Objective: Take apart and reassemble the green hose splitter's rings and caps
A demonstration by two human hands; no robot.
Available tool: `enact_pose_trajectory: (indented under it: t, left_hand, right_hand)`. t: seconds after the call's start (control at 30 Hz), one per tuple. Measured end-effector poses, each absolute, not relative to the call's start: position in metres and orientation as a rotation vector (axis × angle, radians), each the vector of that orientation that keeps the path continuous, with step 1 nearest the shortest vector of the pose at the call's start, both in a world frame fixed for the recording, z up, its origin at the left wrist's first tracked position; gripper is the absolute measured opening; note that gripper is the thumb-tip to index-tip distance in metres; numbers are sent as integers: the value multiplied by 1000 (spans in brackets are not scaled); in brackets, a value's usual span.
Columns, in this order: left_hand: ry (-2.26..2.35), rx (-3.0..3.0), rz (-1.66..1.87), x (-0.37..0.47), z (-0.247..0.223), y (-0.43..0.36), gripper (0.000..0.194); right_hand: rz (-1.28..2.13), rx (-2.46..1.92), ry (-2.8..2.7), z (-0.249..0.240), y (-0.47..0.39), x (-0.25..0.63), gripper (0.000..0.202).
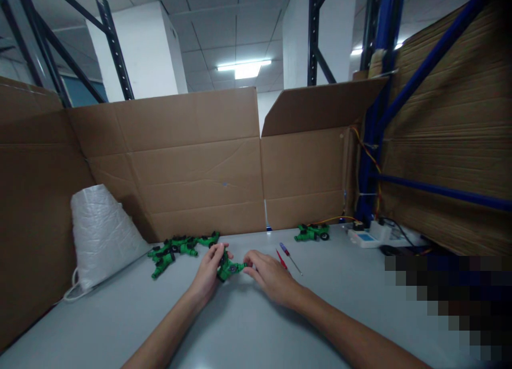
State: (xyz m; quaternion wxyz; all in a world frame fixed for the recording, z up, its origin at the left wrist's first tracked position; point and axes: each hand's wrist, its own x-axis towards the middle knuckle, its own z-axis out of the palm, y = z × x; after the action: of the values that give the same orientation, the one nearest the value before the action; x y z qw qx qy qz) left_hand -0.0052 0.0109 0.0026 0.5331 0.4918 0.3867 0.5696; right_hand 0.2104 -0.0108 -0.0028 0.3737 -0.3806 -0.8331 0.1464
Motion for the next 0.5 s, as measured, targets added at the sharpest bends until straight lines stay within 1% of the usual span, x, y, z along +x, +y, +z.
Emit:
enact_pose_trajectory:
  t: [0.1,0.23,0.3,0.4,0.5]
  left_hand:
    - [914,1168,1310,-7,0,13,63]
    - [889,1126,1239,-9,-3,13,61]
    - [886,1095,1202,-10,-4,13,59]
    - [892,1049,1166,-10,-5,12,53]
    - [876,1044,1160,-8,-3,11,48]
  right_hand:
    - [515,-984,-2004,-8,-5,208,5]
    - [907,-929,-1741,-23,10,201,12]
    - [1033,-932,-1599,-29,18,199,23]
    - [1120,-947,-1455,-35,26,200,39]
    - [1200,-905,-1374,-34,27,203,48]
